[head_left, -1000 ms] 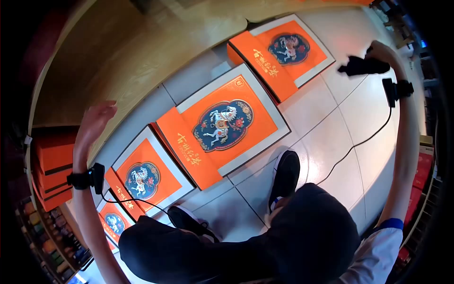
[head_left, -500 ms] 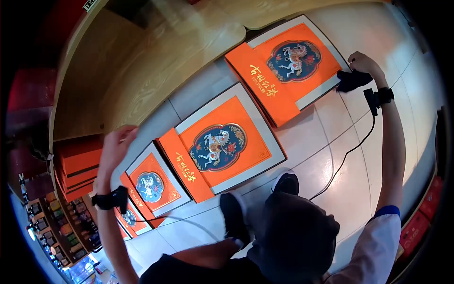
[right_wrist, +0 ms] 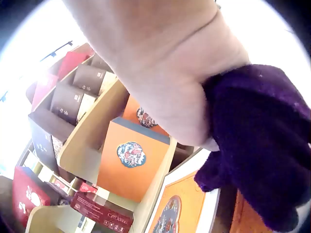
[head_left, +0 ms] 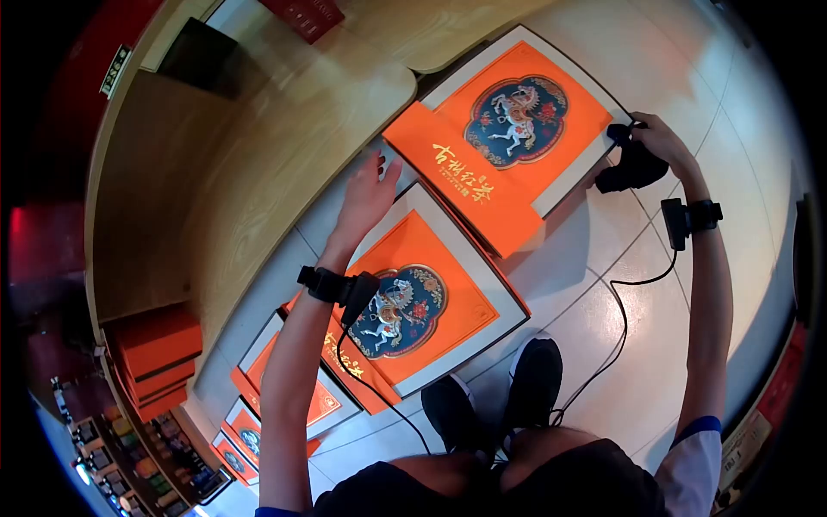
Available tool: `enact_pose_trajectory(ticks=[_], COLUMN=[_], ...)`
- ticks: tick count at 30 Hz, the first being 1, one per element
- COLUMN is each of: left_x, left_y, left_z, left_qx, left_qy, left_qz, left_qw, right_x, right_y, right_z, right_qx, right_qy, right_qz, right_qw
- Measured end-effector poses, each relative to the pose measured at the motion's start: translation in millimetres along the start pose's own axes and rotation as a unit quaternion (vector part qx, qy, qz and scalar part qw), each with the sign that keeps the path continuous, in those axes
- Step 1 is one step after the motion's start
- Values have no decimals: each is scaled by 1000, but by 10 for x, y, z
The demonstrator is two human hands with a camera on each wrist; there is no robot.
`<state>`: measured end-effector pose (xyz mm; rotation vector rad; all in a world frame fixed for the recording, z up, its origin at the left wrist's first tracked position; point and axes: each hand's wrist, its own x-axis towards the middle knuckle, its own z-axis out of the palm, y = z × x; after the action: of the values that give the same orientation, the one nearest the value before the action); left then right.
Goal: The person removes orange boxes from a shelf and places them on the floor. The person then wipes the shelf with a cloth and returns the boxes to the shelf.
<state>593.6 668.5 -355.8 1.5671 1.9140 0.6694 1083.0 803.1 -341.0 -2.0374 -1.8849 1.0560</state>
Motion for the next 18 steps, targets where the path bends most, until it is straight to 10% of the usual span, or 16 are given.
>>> enact_pose_trajectory(ticks=[18], left_x=[383], left_y=[3], left_z=[-1], left_qx=[-105], left_qy=[-101], left_qz=[-70], left_qw=[987], right_x=[-14], right_y=[18], right_z=[129], right_qx=[51], right_qy=[19], right_qz=[11], right_qw=[998])
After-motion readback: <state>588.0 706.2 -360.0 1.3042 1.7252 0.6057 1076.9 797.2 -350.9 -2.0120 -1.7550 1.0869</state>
